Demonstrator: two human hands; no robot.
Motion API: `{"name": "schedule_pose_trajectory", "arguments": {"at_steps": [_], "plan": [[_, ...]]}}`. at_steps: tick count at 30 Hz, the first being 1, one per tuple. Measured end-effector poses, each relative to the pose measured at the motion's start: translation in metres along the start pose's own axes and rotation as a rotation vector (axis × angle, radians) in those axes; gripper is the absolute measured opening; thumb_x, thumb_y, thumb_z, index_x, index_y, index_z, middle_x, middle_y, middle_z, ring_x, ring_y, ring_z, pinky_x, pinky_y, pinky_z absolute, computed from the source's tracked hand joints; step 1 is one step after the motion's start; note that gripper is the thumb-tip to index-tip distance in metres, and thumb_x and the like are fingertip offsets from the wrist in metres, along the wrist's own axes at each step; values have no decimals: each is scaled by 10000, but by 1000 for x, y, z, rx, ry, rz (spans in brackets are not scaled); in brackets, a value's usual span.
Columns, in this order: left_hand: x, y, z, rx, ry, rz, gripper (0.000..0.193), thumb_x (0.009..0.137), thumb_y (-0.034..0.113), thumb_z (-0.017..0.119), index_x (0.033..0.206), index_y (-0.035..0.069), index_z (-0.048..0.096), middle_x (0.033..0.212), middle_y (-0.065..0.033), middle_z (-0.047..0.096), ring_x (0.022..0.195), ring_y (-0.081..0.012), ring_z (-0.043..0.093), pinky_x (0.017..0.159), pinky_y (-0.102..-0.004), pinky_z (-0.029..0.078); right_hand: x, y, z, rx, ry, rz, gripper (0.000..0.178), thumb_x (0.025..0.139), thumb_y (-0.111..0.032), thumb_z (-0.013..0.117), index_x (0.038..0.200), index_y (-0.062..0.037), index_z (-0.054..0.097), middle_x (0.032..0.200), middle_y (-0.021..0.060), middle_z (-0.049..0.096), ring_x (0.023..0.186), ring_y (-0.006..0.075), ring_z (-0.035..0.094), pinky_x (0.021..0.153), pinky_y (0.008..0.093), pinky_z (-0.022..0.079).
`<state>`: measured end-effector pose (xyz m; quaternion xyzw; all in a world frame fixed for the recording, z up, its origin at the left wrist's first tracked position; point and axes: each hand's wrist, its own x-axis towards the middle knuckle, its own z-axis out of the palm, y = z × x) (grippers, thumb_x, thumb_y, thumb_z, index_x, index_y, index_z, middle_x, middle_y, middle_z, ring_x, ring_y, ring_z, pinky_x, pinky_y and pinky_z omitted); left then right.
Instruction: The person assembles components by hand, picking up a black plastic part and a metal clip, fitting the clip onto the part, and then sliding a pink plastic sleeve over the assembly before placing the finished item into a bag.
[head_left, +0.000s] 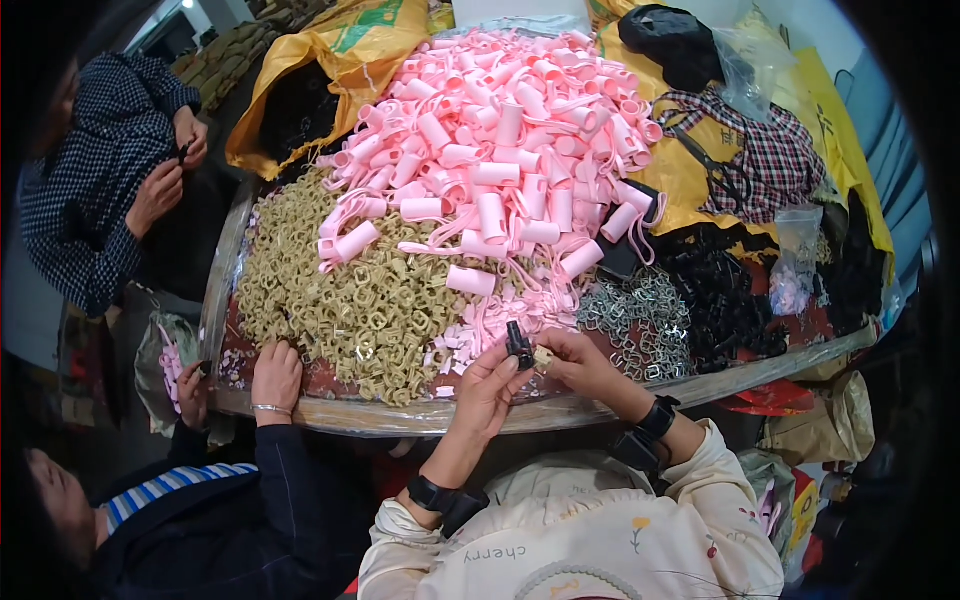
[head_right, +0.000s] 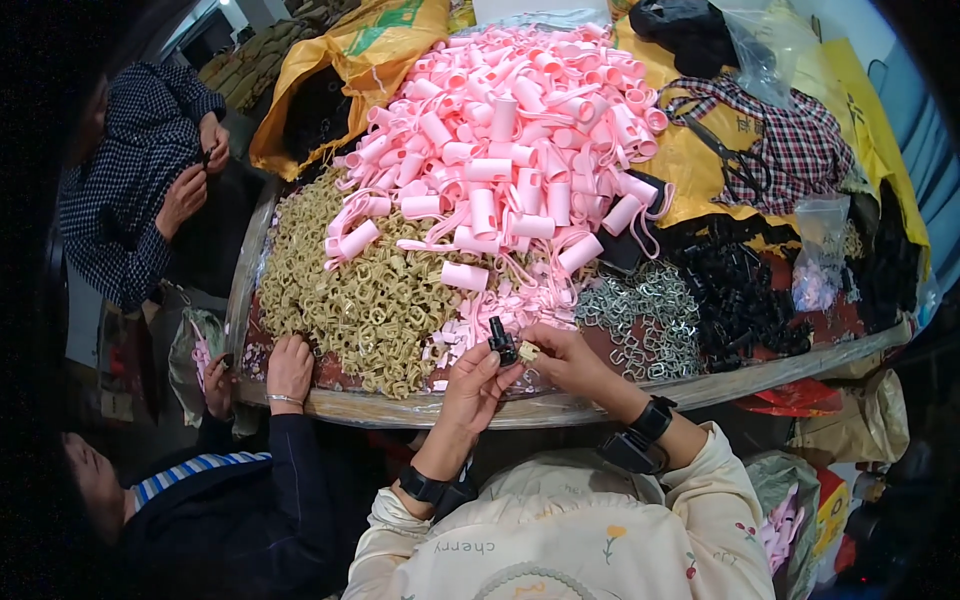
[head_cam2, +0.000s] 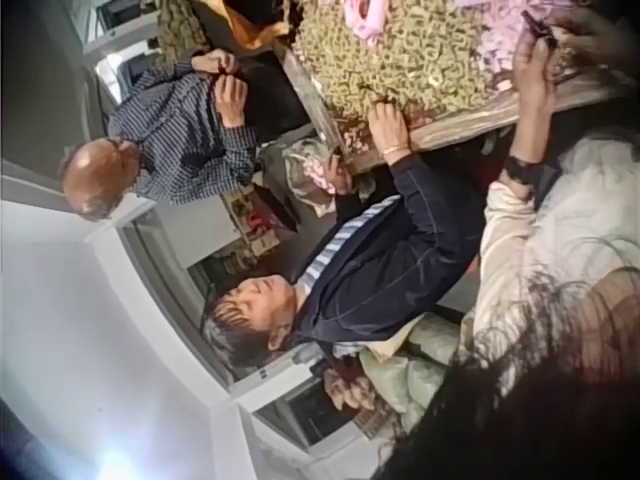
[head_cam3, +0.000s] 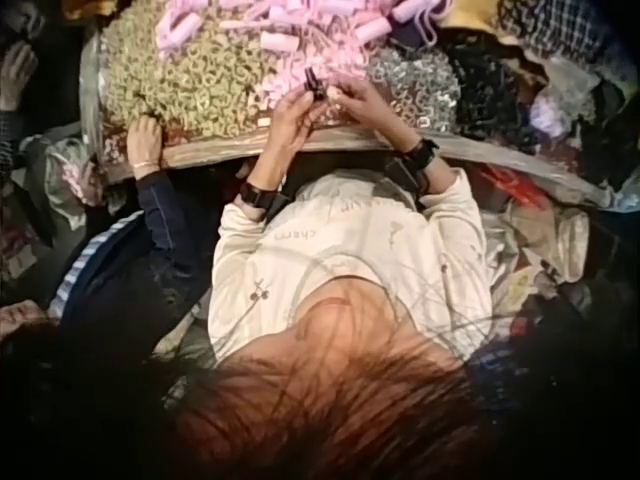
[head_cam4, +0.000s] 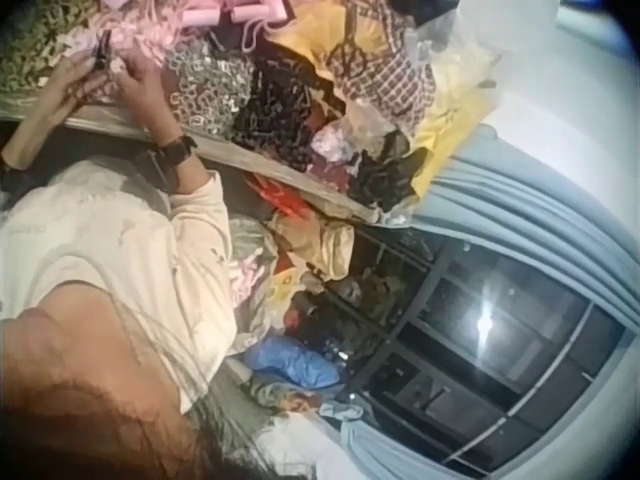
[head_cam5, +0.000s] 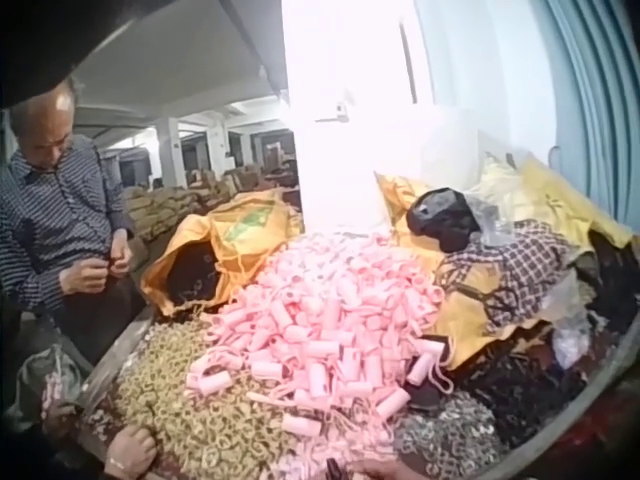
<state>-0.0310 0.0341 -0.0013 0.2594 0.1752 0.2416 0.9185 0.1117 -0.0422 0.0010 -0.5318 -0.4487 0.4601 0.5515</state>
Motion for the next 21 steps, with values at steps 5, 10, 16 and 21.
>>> {"name": "schedule_pose_trajectory", "arguments": {"at_steps": [5,10,16,21], "plan": [[1,-4,4,1,58,-77,251,823,58,485,1060,-26,472,982,-107,556,889,-224,570,768,-290,489,-12,-12,-7,-367,166,-40,154,791,-58,496,941,-29,472,628,26,489,520,71,458,478,230,395],[5,-7,1,-90,40,-134,245,824,71,488,1051,-20,468,980,-119,559,905,-270,566,763,-312,492,-15,-6,-9,-436,177,-151,205,773,-11,473,974,-19,438,671,38,468,574,98,429,530,241,377],[3,-7,-3,-85,28,-154,254,814,104,513,1043,0,472,992,-119,557,914,-257,560,774,-323,485,-16,-19,-13,-293,-29,-95,234,785,-45,461,1009,-37,393,643,71,478,558,132,475,523,274,405],[0,-8,-7,-105,27,-147,262,811,94,514,1047,-11,467,986,-122,559,902,-245,566,772,-322,486,-21,-18,-18,-194,-78,-46,209,791,-49,473,990,-32,413,630,82,472,548,151,483,521,270,405]]}}
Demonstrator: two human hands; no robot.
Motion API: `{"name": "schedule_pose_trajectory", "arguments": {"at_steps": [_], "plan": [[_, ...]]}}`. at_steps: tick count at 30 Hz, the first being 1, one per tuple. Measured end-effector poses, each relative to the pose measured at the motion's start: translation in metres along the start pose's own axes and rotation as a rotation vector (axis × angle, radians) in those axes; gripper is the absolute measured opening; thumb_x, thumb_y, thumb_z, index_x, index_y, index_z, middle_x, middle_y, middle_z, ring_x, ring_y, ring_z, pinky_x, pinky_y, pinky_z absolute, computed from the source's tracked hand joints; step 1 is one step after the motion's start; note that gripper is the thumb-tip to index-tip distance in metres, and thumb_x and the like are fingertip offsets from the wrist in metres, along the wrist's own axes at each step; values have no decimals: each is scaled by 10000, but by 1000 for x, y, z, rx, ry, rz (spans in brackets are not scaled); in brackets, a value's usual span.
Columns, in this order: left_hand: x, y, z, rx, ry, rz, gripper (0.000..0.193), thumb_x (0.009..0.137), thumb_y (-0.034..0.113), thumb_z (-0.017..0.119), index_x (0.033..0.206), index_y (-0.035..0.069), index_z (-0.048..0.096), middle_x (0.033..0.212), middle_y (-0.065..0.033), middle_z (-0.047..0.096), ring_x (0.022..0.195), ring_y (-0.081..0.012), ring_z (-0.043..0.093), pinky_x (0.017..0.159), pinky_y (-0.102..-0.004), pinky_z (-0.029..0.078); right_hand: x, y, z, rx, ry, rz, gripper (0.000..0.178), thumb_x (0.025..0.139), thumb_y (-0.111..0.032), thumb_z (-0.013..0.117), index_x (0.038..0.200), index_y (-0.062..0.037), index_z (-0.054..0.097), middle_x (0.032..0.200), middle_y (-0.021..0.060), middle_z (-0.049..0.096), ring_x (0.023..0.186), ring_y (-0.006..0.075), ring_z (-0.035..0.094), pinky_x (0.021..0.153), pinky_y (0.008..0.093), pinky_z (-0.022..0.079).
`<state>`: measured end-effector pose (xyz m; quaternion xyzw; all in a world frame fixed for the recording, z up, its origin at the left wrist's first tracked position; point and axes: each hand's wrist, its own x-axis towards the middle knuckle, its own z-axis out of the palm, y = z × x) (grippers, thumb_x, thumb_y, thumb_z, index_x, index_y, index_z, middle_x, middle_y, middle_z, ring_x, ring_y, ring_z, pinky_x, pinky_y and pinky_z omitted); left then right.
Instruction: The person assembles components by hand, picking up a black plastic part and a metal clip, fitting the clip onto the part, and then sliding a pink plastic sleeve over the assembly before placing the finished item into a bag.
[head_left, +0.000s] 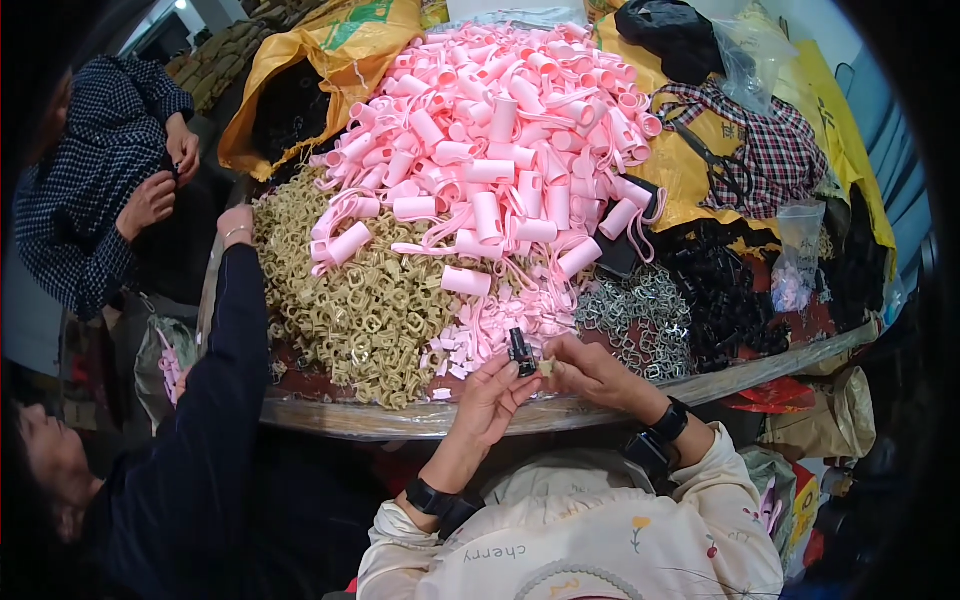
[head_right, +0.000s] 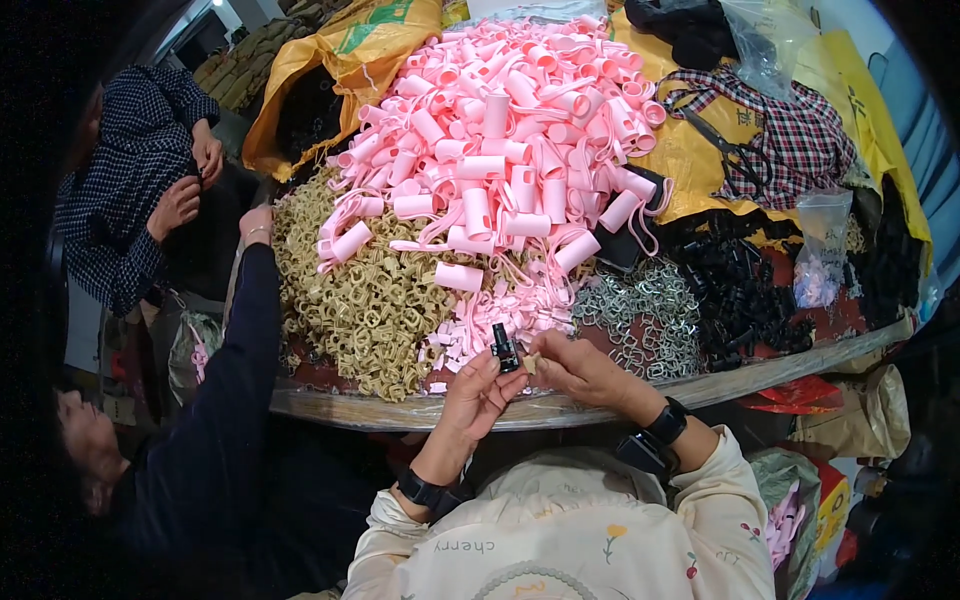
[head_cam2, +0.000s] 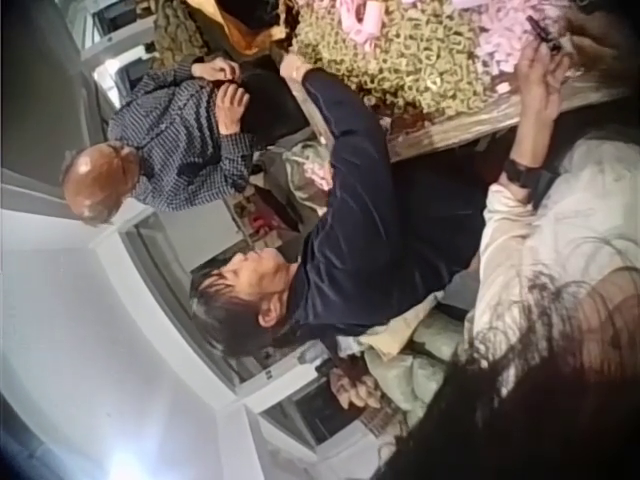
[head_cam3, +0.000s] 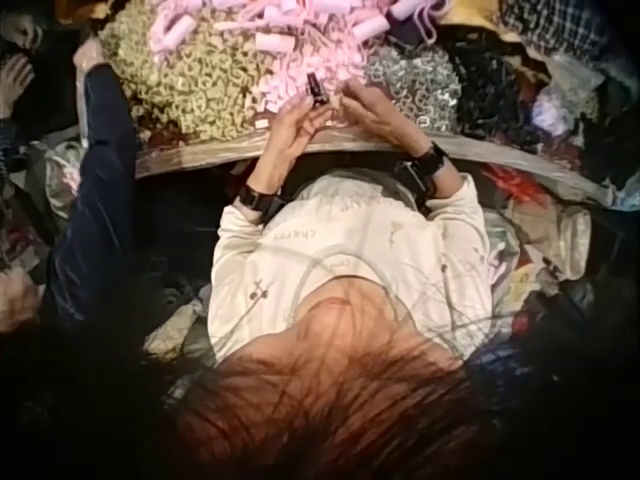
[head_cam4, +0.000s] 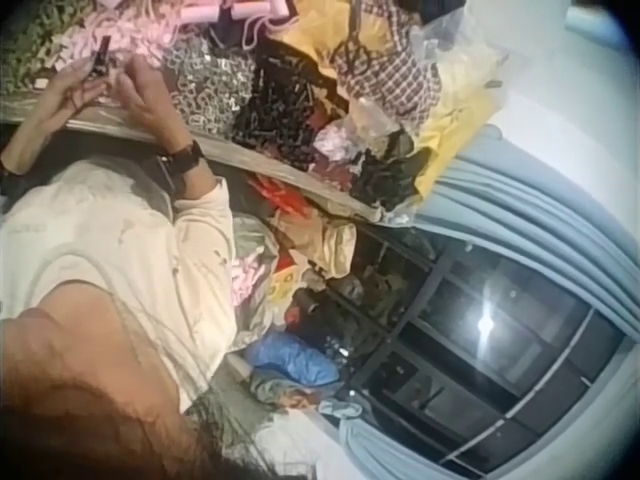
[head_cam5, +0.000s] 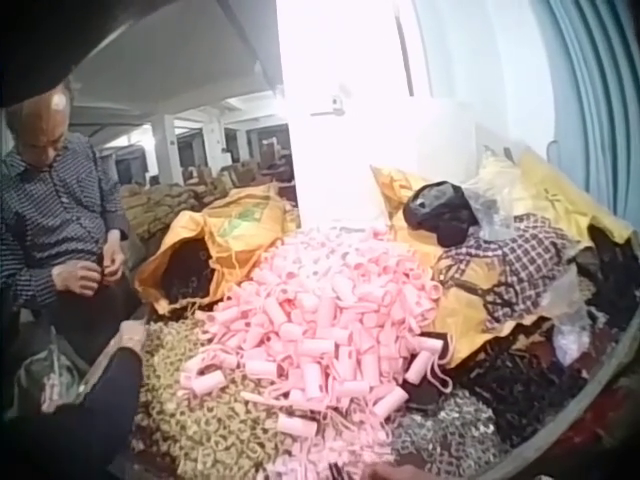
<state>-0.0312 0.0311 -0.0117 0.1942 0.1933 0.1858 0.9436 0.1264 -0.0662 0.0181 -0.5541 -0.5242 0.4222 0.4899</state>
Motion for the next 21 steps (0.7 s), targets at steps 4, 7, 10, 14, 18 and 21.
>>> {"name": "schedule_pose_trajectory", "arguments": {"at_steps": [4,7,10,14,18,21], "plan": [[-5,4,5,42,0,7,251,807,74,515,1034,-24,475,963,-125,567,879,-236,575,758,-314,495,-3,-8,1,-344,-29,-103,131,796,-54,485,920,-19,460,635,91,488,550,170,500,520,270,405],[-11,5,4,105,23,27,241,801,59,519,1023,-32,487,947,-128,571,861,-232,582,745,-306,503,0,-28,-2,-282,86,-52,70,790,-61,506,834,-9,493,633,103,502,550,210,517,519,286,404],[-14,4,4,190,52,41,233,795,47,524,1011,-37,500,932,-131,575,842,-229,588,732,-298,510,7,-37,1,-284,68,-129,67,783,-66,518,807,-6,499,623,100,502,549,216,518,514,292,401],[-20,3,3,144,50,50,229,789,38,531,1002,-44,512,922,-135,576,830,-225,591,722,-290,516,15,-42,6,-324,-19,-182,80,774,-73,532,796,-2,502,614,101,503,547,217,516,511,292,397],[-23,1,-4,114,58,61,227,792,40,528,1003,-42,512,913,-134,579,818,-229,594,720,-295,517,17,-43,10,-318,-74,-153,90,776,-80,535,793,3,502,614,102,505,544,202,508,510,287,393],[-23,-1,-7,133,77,40,225,792,39,529,1003,-37,512,904,-128,582,810,-235,595,715,-303,520,17,-42,11,-296,-83,-104,98,787,-92,532,791,0,502,606,86,505,537,171,497,507,274,392]]}}
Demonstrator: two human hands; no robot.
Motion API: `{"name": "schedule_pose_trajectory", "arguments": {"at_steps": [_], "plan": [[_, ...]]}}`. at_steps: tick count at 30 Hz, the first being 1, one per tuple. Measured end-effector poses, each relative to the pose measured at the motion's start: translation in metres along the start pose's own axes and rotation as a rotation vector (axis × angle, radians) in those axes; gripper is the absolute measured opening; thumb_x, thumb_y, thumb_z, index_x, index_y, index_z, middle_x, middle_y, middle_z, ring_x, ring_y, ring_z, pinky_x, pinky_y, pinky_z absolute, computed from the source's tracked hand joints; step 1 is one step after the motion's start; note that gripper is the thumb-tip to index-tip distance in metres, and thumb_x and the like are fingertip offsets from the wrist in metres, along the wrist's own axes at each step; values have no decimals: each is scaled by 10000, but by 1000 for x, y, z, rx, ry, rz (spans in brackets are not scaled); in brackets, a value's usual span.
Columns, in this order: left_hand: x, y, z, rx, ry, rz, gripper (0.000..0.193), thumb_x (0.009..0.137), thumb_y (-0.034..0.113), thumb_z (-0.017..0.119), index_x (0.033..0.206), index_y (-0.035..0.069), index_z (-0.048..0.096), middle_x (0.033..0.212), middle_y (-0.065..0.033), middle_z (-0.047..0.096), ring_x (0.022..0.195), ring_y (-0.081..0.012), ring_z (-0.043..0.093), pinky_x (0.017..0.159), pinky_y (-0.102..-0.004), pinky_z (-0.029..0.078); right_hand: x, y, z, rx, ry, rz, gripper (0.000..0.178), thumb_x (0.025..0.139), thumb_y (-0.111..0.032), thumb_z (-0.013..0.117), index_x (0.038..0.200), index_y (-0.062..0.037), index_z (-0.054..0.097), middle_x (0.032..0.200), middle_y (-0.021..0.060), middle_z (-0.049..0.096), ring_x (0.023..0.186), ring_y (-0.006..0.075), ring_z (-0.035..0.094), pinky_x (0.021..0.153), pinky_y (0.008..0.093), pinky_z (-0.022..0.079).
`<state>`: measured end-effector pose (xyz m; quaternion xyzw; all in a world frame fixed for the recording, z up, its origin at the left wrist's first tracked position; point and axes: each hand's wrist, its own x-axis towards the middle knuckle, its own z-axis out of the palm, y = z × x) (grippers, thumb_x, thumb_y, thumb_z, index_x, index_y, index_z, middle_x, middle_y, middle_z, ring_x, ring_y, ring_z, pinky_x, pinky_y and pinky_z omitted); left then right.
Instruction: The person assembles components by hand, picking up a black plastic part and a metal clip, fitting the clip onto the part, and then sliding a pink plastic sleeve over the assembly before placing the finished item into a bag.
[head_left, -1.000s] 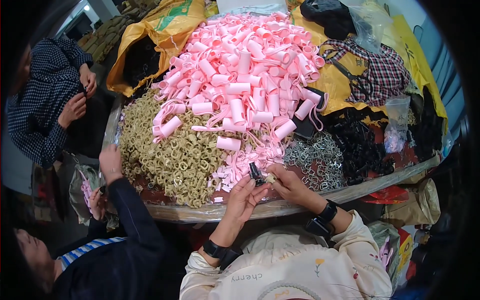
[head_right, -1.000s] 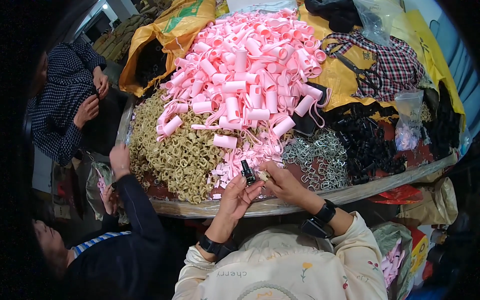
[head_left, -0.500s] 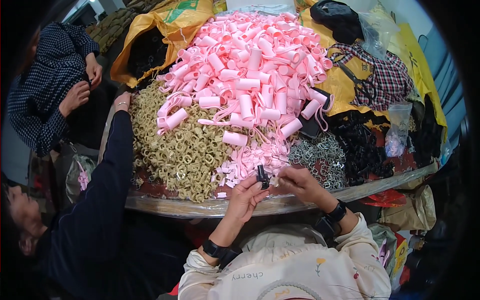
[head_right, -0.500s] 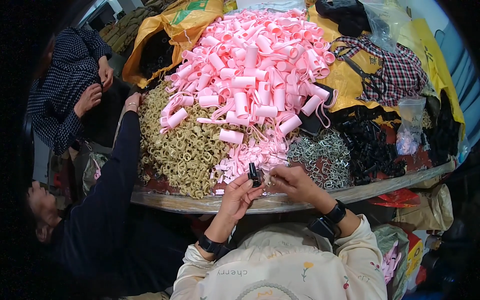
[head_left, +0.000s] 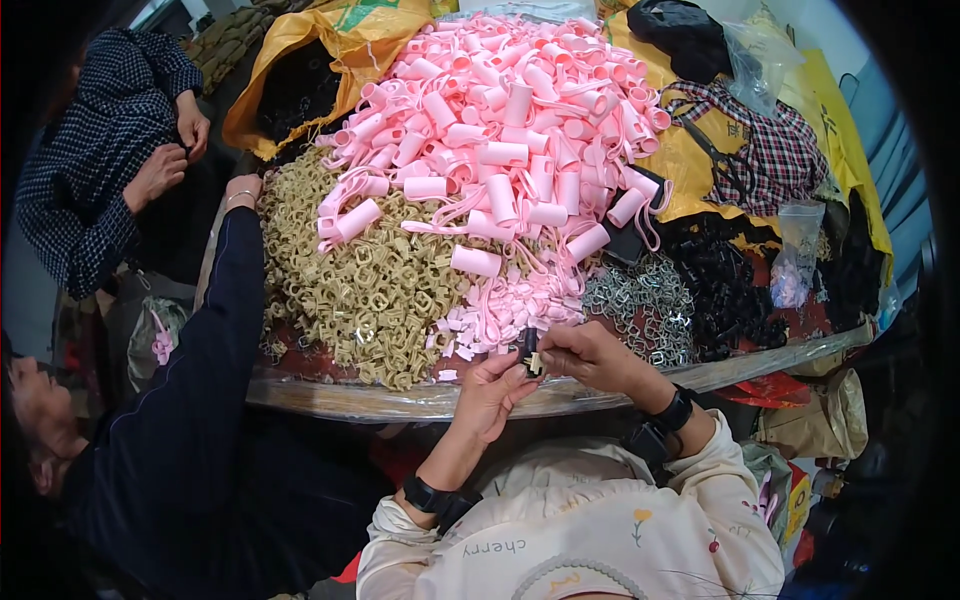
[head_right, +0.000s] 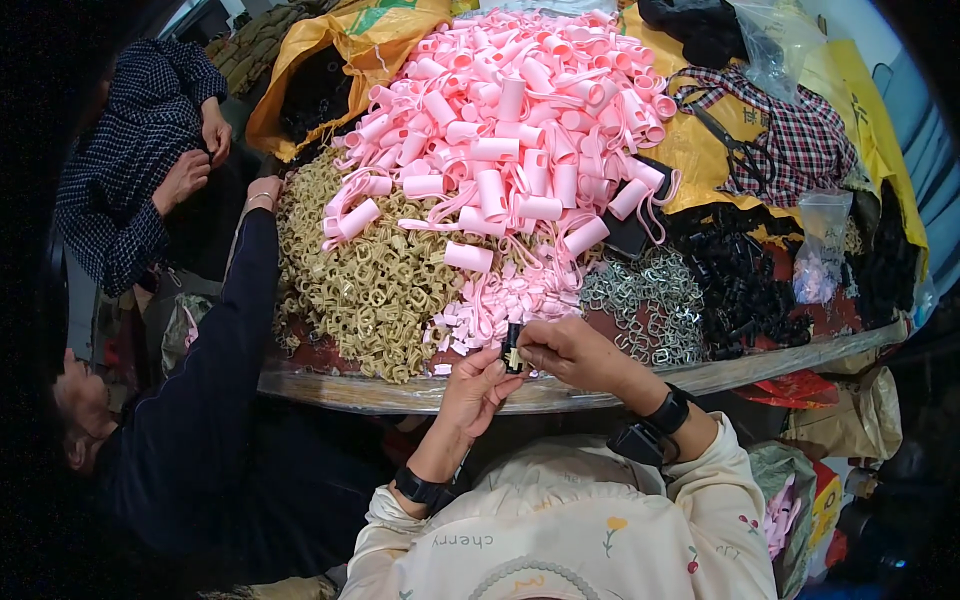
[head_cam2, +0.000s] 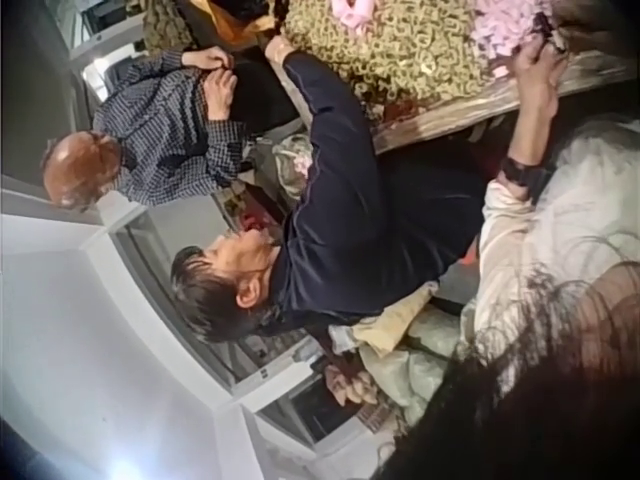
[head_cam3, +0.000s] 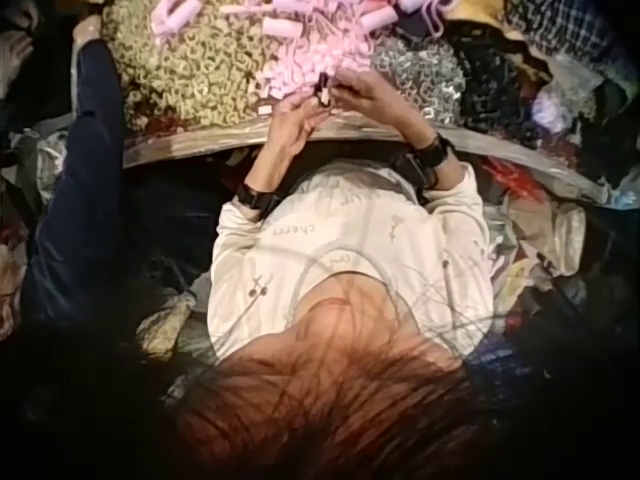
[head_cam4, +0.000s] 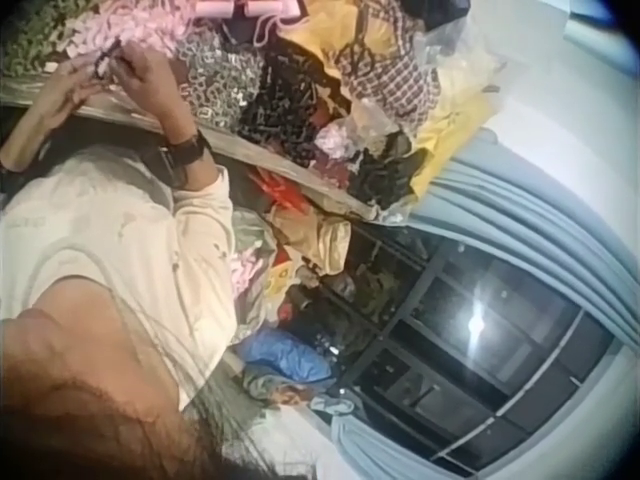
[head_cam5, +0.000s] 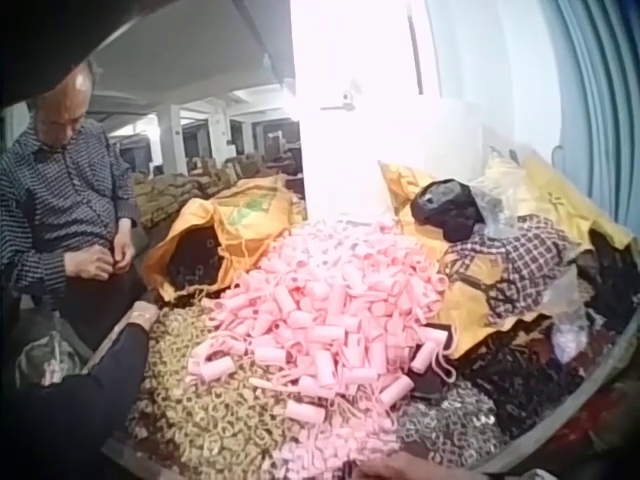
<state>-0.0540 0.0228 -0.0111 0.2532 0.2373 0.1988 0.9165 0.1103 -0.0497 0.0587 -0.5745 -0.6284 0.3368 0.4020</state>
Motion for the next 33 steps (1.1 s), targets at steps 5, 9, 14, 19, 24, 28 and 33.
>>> {"name": "schedule_pose_trajectory", "arguments": {"at_steps": [5,9,14,19,24,28,33], "plan": [[-1,0,4,24,-5,-52,206,795,43,526,985,-36,517,897,-132,582,799,-234,598,713,-304,520,1,6,-4,50,-54,74,111,789,-107,540,794,-3,501,607,76,504,533,157,485,506,270,393],[1,4,10,-50,26,-83,223,773,39,560,979,-39,527,894,-117,586,788,-201,599,684,-272,520,2,0,-2,97,38,154,111,774,-105,552,808,-8,508,619,85,494,537,165,479,506,273,389],[9,28,5,53,63,34,193,762,46,569,937,-30,541,849,-107,588,719,-176,594,629,-250,506,-11,15,-12,-148,149,94,157,717,-121,599,819,-30,522,679,71,503,600,168,501,545,286,399],[21,38,2,949,348,720,218,728,41,607,931,-24,556,787,-70,585,646,-115,558,583,-206,454,-26,46,-1,-693,165,-204,180,674,-136,607,809,-48,526,745,62,510,673,198,523,600,320,408],[27,27,16,1363,214,884,274,684,28,632,942,-30,558,766,-37,575,645,-71,514,591,-189,429,-22,65,11,-883,99,-224,144,680,-128,574,794,-57,521,760,72,494,714,242,518,626,348,407],[33,17,4,869,262,413,288,689,9,632,963,-36,553,798,-34,585,674,-56,516,608,-196,436,-20,61,6,-694,95,-143,114,702,-94,551,797,-43,514,743,88,493,695,258,517,606,351,412],[31,10,17,565,73,250,288,703,-1,630,977,-37,550,850,-51,597,699,-74,542,621,-199,445,-18,34,3,-266,35,-49,129,715,-70,581,797,-12,500,719,81,532,667,237,537,582,320,428]]}}
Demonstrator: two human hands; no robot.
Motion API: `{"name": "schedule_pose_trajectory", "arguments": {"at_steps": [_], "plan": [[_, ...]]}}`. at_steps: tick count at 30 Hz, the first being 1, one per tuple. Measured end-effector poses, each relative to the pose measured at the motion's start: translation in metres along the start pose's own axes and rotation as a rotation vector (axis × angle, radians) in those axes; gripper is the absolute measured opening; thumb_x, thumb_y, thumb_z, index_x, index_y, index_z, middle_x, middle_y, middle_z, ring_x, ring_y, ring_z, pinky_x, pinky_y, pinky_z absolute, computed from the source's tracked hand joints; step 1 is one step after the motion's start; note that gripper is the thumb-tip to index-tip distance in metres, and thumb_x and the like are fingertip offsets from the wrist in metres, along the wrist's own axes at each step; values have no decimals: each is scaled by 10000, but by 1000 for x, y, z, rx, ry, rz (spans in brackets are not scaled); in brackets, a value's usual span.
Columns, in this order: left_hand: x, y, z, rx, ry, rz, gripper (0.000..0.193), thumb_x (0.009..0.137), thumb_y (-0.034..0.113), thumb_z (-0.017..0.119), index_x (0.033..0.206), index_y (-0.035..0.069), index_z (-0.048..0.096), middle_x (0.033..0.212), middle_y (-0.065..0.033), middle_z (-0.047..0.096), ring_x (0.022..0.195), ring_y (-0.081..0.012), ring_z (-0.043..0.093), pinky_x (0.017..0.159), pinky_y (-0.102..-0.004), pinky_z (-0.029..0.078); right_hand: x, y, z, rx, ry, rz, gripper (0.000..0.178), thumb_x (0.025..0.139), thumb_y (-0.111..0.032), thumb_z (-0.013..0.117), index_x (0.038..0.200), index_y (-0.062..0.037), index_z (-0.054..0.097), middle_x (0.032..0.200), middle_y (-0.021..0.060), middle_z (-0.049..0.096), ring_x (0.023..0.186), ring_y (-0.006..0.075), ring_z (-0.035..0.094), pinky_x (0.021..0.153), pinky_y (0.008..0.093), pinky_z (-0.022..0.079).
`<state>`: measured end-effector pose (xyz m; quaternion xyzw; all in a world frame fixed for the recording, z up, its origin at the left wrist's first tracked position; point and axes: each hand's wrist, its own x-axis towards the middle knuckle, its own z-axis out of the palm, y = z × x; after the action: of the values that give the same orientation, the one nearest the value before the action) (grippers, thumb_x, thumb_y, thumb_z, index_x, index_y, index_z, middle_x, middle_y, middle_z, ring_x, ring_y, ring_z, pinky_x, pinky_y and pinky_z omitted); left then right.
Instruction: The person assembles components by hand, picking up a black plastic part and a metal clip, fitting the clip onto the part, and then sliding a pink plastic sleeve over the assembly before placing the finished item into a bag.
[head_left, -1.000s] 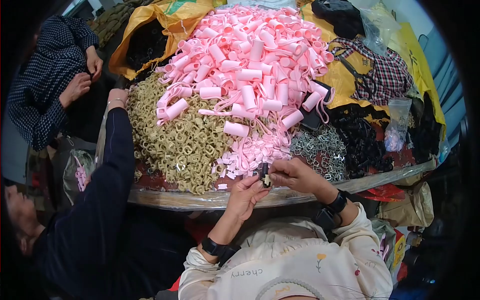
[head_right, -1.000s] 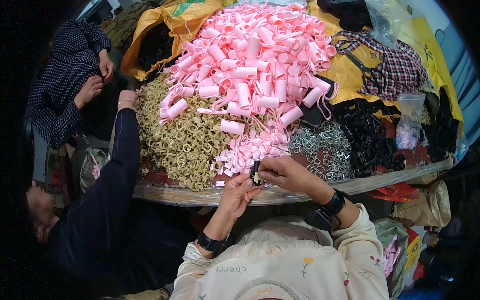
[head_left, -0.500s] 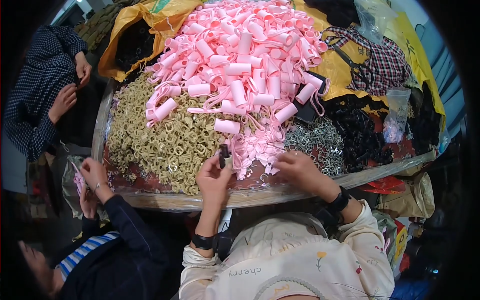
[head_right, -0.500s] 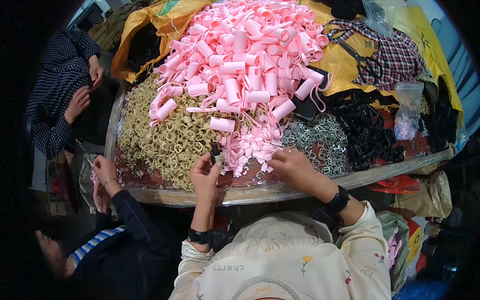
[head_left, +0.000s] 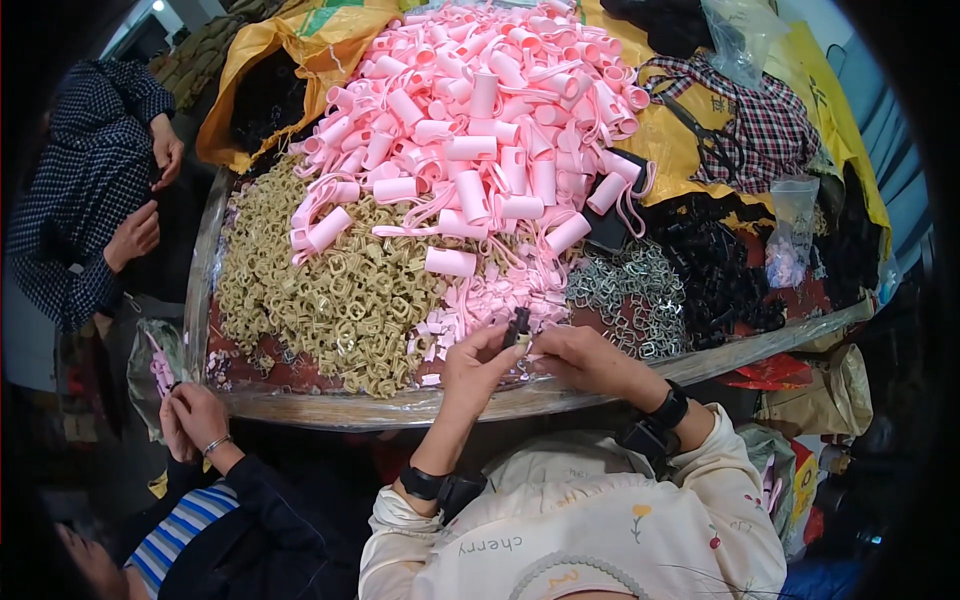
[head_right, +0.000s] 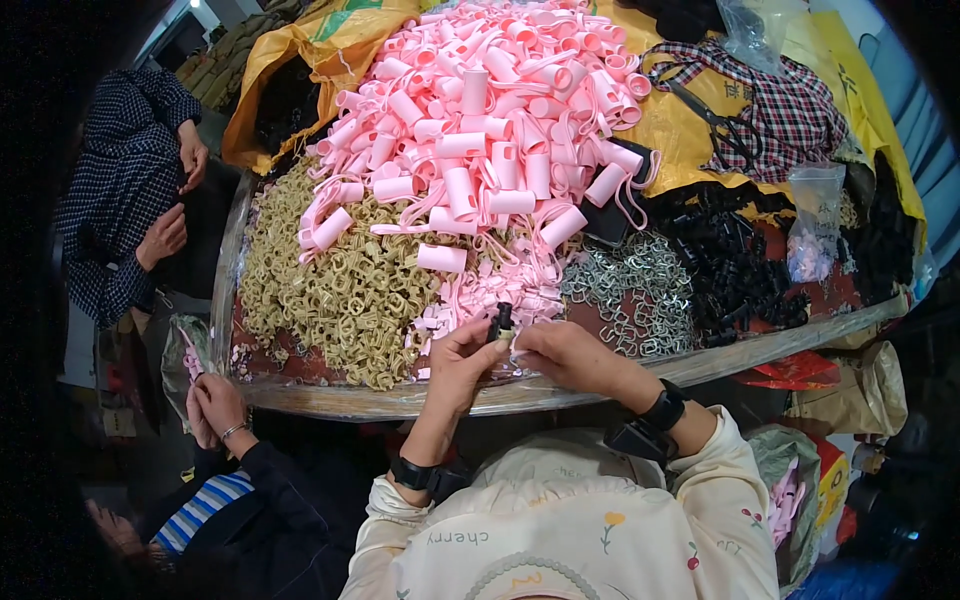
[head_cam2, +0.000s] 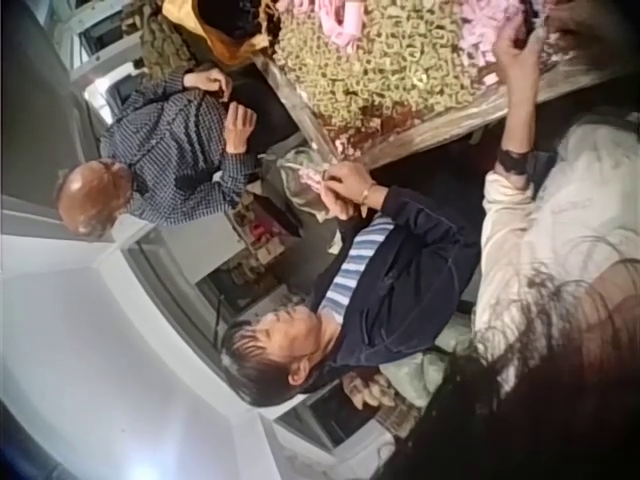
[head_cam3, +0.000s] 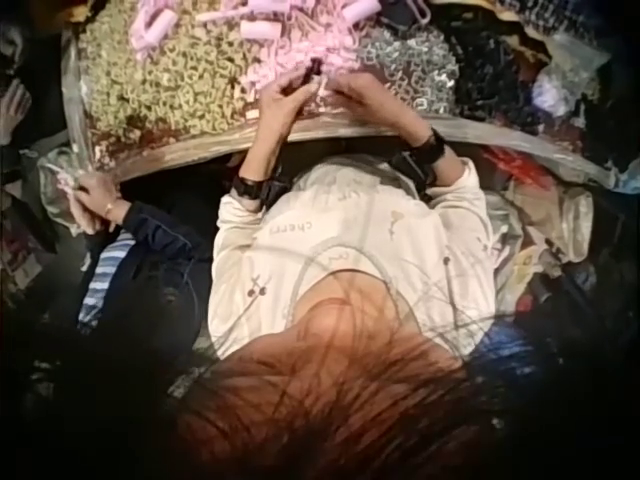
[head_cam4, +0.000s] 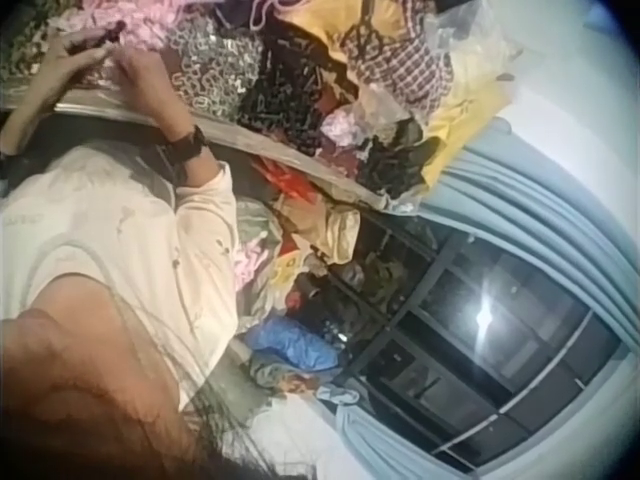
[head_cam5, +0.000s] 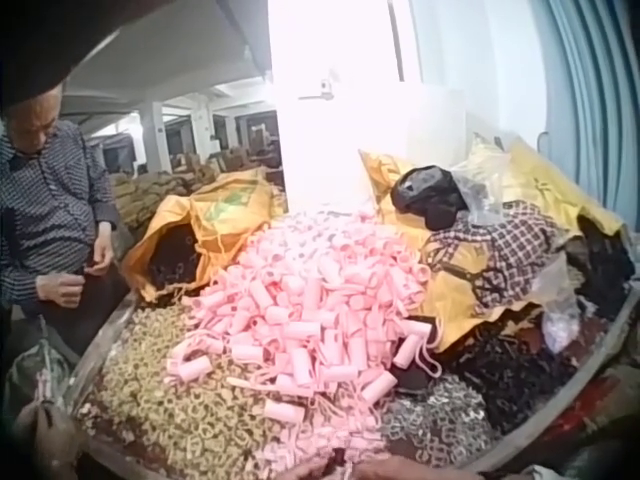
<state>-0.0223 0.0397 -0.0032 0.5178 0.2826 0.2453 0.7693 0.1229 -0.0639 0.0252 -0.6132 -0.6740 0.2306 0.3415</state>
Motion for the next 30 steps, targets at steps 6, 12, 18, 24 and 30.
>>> {"name": "schedule_pose_trajectory", "arguments": {"at_steps": [6,12,18,24,30], "plan": [[-10,5,1,-164,-96,-141,288,714,1,626,990,-30,550,866,-69,600,718,-84,553,622,-191,448,-4,-24,-4,277,135,332,162,715,-58,621,822,-4,512,738,76,553,658,139,541,544,235,423],[-14,12,4,-248,-126,-248,259,736,8,601,987,-25,548,877,-84,596,734,-112,573,625,-207,482,-6,-20,7,263,453,79,240,693,-36,638,915,-8,553,753,58,546,652,102,523,521,208,410],[-18,13,9,-379,-124,-339,247,763,41,581,1000,-20,546,896,-75,588,746,-112,578,650,-205,492,-10,-21,10,74,440,-31,281,663,-50,659,928,-14,572,723,65,524,607,149,516,506,243,409],[-24,10,15,-324,-190,-344,253,797,49,531,1035,-37,513,906,-92,583,769,-149,591,670,-233,508,-17,-18,6,-291,459,-240,303,646,-114,659,926,-38,574,676,49,495,592,184,501,512,284,407],[-10,7,10,-14,-164,-132,268,819,92,512,1059,-27,500,891,-69,579,738,-126,580,686,-238,494,-11,-1,-8,-344,441,-314,302,658,-116,627,941,-32,565,698,47,518,615,175,512,540,292,398]]}}
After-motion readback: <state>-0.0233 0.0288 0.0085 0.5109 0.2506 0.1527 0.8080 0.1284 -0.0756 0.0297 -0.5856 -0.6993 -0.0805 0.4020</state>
